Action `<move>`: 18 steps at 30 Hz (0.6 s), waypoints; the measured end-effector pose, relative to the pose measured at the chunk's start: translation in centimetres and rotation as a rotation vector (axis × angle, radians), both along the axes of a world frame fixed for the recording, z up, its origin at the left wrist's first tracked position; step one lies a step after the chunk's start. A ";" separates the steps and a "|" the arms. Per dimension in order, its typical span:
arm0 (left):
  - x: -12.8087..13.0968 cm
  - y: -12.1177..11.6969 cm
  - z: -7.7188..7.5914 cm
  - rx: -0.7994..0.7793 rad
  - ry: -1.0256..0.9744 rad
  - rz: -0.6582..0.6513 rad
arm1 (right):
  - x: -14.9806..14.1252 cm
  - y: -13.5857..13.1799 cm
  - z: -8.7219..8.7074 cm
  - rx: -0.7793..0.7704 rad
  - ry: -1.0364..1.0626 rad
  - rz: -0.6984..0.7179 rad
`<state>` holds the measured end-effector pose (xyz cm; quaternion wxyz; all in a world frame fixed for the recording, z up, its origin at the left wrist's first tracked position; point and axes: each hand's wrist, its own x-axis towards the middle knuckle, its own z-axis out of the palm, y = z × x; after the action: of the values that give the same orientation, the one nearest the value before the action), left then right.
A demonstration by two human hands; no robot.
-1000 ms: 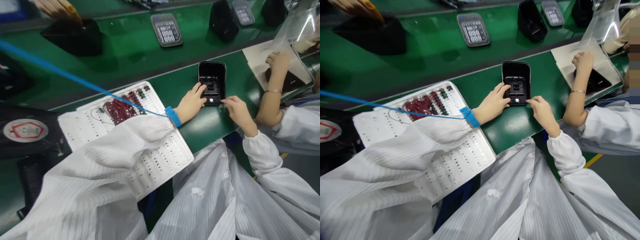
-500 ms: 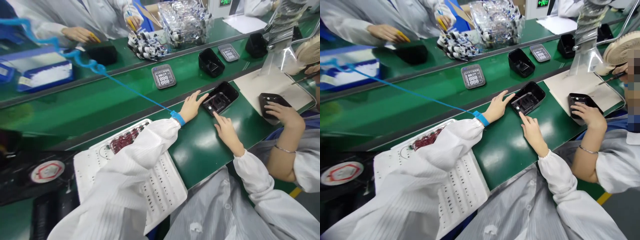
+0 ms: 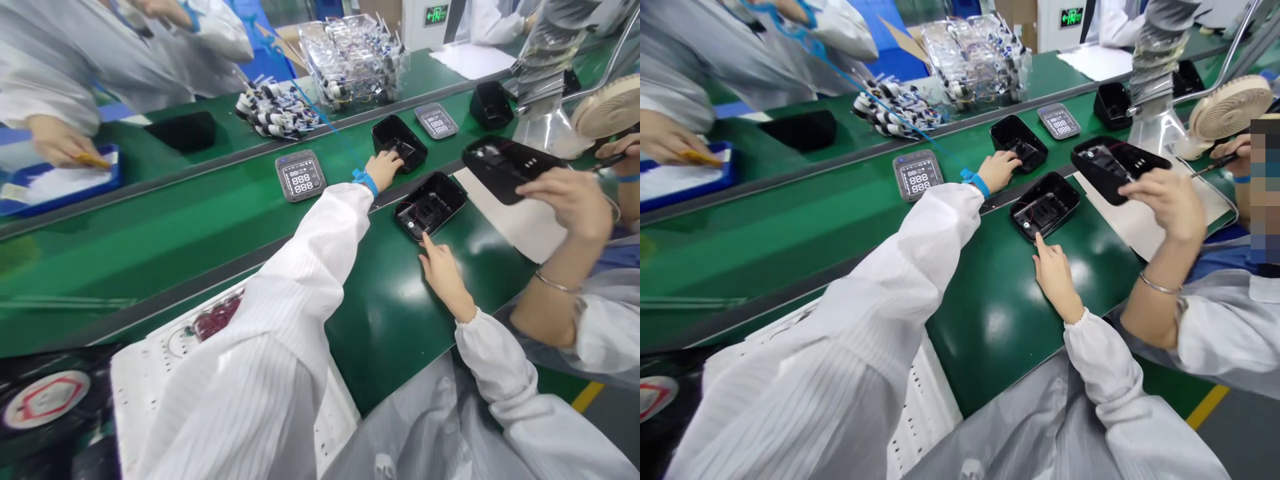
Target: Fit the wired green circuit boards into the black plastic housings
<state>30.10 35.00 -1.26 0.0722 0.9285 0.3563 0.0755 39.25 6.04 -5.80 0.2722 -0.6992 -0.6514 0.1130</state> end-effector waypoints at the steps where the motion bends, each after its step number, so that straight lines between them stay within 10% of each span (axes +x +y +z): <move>1: 0.1 0.0 0.0 0.000 0.018 -0.001 | -0.1 0.1 0.1 -0.007 -0.005 -0.007; 11: -11.5 -3.1 -0.1 -0.003 0.125 0.094 | -1.5 -3.0 -0.3 -0.019 -0.041 0.003; 18: -22.5 -10.7 1.2 0.037 -0.086 0.154 | -2.8 -5.0 0.1 0.010 0.019 0.105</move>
<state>7.56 24.30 -0.01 0.0642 0.8955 0.4216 0.1273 36.42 1.08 -5.74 0.2755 -0.6617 -0.6850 0.1303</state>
